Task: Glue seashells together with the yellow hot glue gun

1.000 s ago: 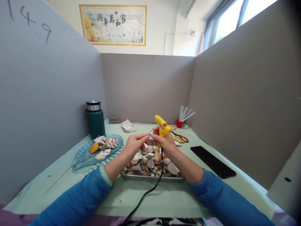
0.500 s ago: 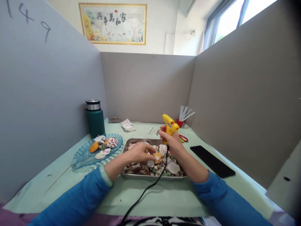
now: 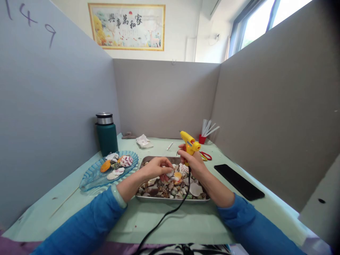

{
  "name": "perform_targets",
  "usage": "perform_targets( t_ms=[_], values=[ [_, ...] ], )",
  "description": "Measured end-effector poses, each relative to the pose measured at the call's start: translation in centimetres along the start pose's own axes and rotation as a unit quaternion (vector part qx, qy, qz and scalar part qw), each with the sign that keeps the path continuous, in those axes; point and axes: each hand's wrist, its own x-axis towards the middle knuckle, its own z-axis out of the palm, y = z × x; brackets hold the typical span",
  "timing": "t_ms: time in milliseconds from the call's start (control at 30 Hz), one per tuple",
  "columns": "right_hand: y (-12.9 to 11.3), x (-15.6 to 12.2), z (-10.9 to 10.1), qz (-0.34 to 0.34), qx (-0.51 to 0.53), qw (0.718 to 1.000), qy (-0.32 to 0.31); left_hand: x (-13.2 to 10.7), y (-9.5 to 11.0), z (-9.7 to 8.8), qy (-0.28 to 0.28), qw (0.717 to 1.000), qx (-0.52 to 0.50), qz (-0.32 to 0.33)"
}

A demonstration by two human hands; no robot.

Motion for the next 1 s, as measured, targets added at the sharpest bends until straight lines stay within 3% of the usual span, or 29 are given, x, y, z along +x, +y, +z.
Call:
perform_targets(
  t_ms=[133, 300, 733, 1000],
  values=[
    [0.0, -0.1, 0.0, -0.01, -0.012, 1.0, -0.013, 0.5, -0.1, -0.3, 0.067, 0.987, -0.147, -0.004],
    [0.1, -0.3, 0.0, -0.014, -0.027, 0.999, -0.028, 0.7, -0.2, -0.6, 0.052, 0.968, -0.243, 0.019],
    [-0.5, -0.5, 0.4, 0.003, -0.066, 0.995, -0.078, 1.1, -0.5, -0.4, 0.139, 0.974, -0.162, 0.07],
    [-0.1, -0.5, 0.4, 0.009, -0.06, 0.994, -0.09, 1.2, -0.3, -0.2, 0.133, 0.981, -0.105, 0.095]
  ],
)
